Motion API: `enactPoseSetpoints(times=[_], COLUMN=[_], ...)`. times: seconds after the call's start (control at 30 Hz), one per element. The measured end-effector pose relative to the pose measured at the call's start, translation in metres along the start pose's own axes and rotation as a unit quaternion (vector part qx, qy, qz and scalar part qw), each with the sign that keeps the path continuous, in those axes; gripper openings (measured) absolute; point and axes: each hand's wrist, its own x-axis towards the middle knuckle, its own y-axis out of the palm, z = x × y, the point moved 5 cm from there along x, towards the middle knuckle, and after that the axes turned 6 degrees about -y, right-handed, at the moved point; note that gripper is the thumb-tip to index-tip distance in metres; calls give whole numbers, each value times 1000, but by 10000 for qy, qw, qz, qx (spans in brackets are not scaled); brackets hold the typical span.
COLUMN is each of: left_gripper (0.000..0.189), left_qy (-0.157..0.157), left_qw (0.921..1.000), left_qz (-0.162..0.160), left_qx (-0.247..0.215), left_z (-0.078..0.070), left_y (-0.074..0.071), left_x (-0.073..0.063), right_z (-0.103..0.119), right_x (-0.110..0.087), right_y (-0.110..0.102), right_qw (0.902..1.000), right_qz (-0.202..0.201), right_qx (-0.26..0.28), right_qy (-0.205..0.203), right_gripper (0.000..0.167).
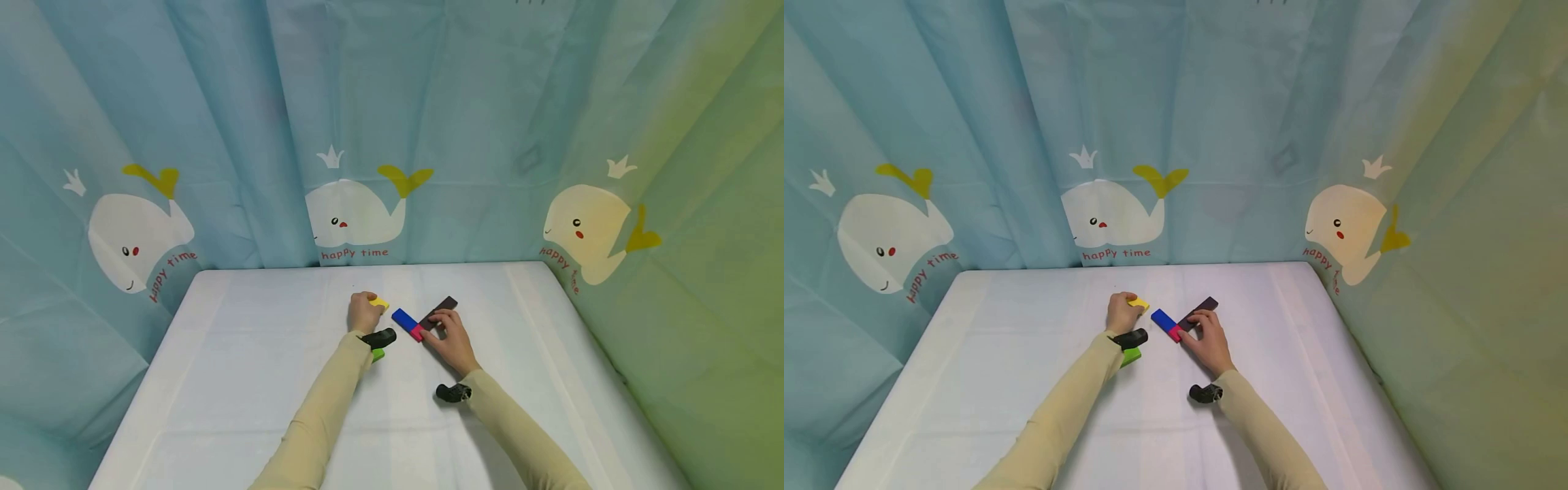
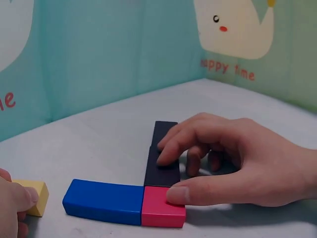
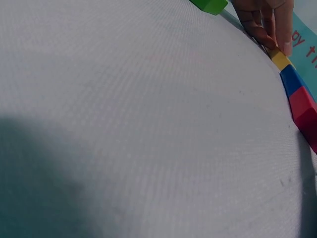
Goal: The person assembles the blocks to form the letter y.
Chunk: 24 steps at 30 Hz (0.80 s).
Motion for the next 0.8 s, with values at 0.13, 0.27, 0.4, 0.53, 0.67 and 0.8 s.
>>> enactPoseSetpoints(times=[0.13, 0.27, 0.4, 0.53, 0.67, 0.8], left_gripper=[30, 29, 29, 29, 29, 30], left_qy=[-59, -54, 0, 85, 166, 170], left_qw=[10000, 10000, 10000, 9998, 9988, 9979], left_qz=[-8, 18, 64, 125, 270, 398], left_qx=[-11, -52, -58, -159, -368, -492], left_z=[0, -2, -5, -6, -6, -6], left_y=[3, 6, 7, 10, 15, 18], left_x=[0, -2, -5, -7, -7, -6], right_z=[1, 0, 0, 0, 1, 1], right_x=[0, 0, 0, 0, 0, 0], right_y=[0, 0, -1, -1, -1, 0], right_qw=[10000, 10000, 10000, 10000, 9999, 9999], right_qz=[-16, 0, 16, 1, 19, 35], right_qx=[-11, -35, -46, -59, -33, -40], right_qy=[-17, -4, 30, 43, 99, 144], right_gripper=[36, 36, 36, 36, 36, 36])
